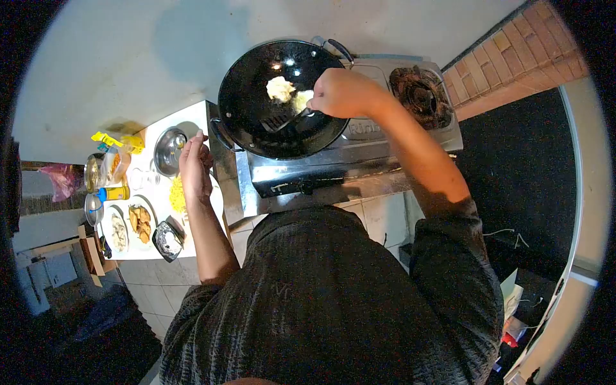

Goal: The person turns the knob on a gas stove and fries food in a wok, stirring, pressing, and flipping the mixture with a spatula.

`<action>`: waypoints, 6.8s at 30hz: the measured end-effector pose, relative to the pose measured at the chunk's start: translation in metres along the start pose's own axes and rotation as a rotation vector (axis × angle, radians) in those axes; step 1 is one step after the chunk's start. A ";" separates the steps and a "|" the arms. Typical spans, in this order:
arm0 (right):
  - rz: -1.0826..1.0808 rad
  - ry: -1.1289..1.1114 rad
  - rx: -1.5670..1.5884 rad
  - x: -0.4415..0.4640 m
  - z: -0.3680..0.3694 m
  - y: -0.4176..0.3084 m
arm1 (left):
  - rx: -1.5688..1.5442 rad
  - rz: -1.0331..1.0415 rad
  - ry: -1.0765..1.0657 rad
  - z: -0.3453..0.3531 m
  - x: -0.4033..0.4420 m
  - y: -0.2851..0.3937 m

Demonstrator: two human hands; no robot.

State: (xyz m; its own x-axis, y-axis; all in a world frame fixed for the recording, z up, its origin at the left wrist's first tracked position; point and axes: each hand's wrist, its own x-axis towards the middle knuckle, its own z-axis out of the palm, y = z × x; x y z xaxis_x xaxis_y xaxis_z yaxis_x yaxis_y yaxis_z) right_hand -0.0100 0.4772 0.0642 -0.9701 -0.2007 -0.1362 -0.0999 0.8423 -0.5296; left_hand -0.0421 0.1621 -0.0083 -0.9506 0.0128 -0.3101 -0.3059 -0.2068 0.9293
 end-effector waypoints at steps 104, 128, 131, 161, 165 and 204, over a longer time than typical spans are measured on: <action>0.406 0.315 0.278 -0.061 0.074 -0.047 | -0.065 -0.085 -0.029 0.005 -0.004 -0.006; 0.404 0.465 0.128 -0.069 0.067 -0.060 | -0.093 -0.065 -0.060 0.005 0.001 -0.001; 0.343 0.465 0.223 -0.071 0.073 -0.061 | -0.090 -0.051 -0.097 0.004 0.000 -0.001; 0.372 0.461 0.223 -0.069 0.068 -0.048 | -0.078 -0.041 -0.078 0.000 -0.004 0.002; 0.285 0.442 0.239 -0.064 0.080 -0.045 | -0.099 -0.046 -0.087 0.002 -0.003 0.001; 0.257 0.666 0.117 -0.091 0.071 -0.030 | -0.230 -0.197 -0.066 -0.023 -0.025 -0.033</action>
State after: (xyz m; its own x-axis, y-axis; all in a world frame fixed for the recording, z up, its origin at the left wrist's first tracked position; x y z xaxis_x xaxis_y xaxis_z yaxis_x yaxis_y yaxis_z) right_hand 0.0969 0.4342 0.0331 -0.8923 0.3750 0.2511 0.1371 0.7554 -0.6408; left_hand -0.0068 0.1460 -0.0361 -0.8781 0.1366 -0.4586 -0.4716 -0.4098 0.7808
